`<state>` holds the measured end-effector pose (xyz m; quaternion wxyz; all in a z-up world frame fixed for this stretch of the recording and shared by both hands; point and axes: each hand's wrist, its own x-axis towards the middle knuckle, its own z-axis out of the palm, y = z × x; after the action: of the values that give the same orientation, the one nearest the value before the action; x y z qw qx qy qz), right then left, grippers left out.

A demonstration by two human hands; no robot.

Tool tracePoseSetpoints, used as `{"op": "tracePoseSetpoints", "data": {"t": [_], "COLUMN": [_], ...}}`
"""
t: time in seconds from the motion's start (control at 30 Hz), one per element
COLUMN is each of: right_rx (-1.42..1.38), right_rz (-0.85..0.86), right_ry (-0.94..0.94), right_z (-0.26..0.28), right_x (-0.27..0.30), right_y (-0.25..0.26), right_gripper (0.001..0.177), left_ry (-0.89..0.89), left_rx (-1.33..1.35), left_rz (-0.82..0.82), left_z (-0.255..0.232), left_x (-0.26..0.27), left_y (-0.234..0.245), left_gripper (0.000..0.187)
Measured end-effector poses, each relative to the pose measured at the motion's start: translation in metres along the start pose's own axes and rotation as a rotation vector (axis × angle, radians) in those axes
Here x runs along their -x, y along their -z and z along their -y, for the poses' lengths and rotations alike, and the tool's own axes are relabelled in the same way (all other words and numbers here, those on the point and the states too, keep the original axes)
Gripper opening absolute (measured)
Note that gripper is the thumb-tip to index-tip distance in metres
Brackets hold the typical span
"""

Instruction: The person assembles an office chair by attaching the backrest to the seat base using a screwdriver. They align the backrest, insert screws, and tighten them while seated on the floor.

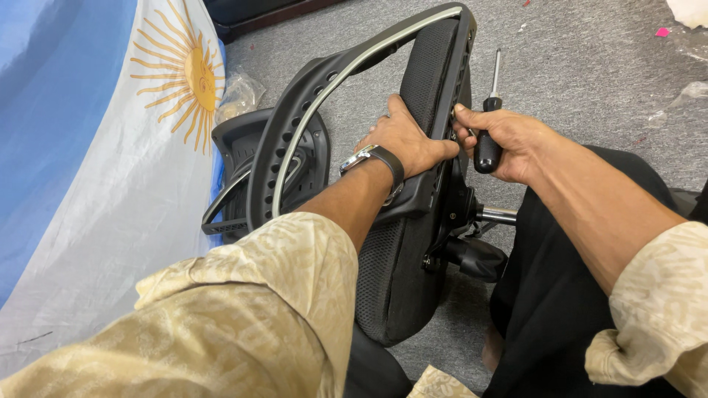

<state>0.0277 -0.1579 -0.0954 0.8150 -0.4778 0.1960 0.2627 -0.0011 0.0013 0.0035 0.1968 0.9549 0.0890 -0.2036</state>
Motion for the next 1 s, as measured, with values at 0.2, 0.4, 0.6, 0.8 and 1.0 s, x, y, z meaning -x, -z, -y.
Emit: {"op": "tracePoseSetpoints", "data": {"t": [0.2, 0.4, 0.6, 0.8, 1.0], "right_rx": [0.0, 0.067, -0.058, 0.197, 0.615], "right_rz": [-0.001, -0.085, -0.281, -0.164, -0.177], "right_ry": [0.014, 0.018, -0.032, 0.057, 0.152], "right_z": [0.0, 0.005, 0.013, 0.049, 0.065], "right_x": [0.004, 0.019, 0.035, 0.043, 0.056], "right_y": [-0.003, -0.012, -0.013, 0.03, 0.079], "right_gripper": [0.018, 0.024, 0.044, 0.038, 0.043], "left_ry": [-0.006, 0.005, 0.049, 0.034, 0.044], "left_rx": [-0.016, 0.0, 0.002, -0.034, -0.052], "left_rz": [-0.009, 0.003, 0.028, 0.026, 0.016], "left_z": [0.001, 0.0, -0.002, -0.004, -0.004], "left_x": [0.001, 0.002, 0.006, 0.006, 0.012], "left_y": [0.0, 0.0, 0.002, 0.005, 0.01], "left_gripper": [0.116, 0.114, 0.125, 0.119, 0.119]}}
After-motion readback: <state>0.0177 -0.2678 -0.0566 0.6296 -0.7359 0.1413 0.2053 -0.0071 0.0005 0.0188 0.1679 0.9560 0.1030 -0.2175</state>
